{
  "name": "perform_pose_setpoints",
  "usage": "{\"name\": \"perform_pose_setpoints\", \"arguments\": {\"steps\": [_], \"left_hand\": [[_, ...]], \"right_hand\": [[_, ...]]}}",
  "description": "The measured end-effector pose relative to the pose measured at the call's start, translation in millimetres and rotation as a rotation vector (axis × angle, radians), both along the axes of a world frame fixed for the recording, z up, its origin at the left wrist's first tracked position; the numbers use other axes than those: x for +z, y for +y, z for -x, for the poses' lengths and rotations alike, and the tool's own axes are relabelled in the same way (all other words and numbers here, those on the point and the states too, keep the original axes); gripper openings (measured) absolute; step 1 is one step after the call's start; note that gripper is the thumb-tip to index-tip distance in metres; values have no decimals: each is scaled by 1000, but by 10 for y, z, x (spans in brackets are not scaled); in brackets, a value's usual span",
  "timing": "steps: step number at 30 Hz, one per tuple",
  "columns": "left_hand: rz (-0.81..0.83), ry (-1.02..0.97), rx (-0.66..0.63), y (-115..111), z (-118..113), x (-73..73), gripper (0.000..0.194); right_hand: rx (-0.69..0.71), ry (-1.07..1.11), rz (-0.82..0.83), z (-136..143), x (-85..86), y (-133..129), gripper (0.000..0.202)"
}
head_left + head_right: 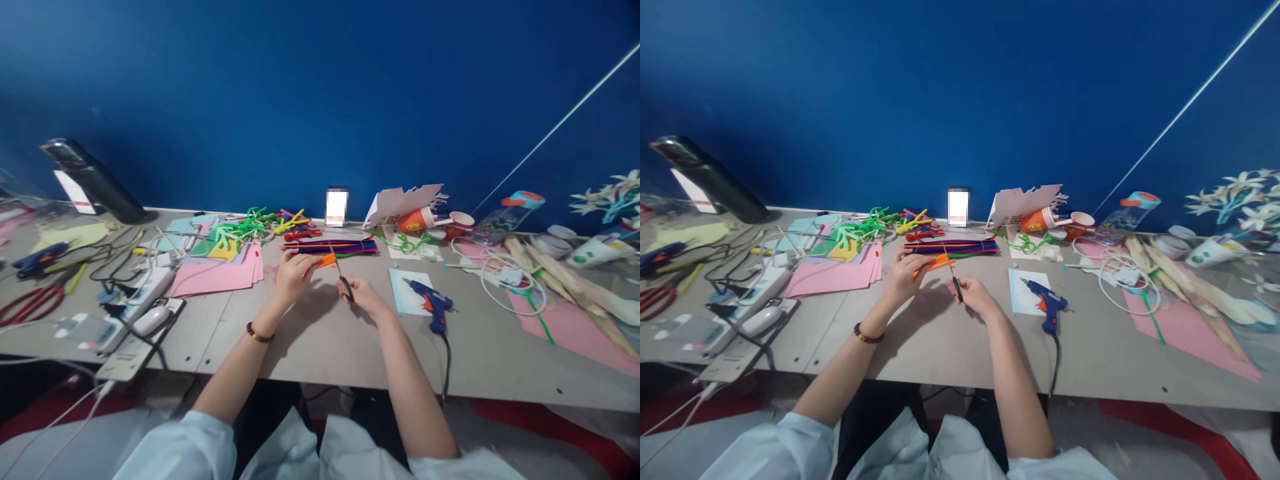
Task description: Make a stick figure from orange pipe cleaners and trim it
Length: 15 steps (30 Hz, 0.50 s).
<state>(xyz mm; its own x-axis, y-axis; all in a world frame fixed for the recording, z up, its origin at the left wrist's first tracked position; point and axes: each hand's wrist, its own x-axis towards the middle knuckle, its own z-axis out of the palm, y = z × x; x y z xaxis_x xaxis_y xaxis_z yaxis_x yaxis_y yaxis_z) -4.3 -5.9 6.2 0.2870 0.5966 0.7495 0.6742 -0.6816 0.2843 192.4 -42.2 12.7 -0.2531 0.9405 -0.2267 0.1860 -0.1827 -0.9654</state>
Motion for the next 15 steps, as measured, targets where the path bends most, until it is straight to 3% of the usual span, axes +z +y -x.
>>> {"name": "perform_pose_setpoints", "arguments": {"steps": [5, 9, 12, 15], "left_hand": [[34, -66, -32, 20, -5, -21, 15], [138, -141, -86, -4, 6, 42, 13], [280, -262, -131, -29, 6, 97, 15], [528, -535, -235, -38, -11, 109, 24]], "right_hand": [[44, 77, 67, -29, 39, -3, 49], [109, 135, 72, -50, 52, -24, 49], [138, 194, 50, -63, 54, -50, 49], [180, 228, 28, -55, 48, -61, 48]]}}
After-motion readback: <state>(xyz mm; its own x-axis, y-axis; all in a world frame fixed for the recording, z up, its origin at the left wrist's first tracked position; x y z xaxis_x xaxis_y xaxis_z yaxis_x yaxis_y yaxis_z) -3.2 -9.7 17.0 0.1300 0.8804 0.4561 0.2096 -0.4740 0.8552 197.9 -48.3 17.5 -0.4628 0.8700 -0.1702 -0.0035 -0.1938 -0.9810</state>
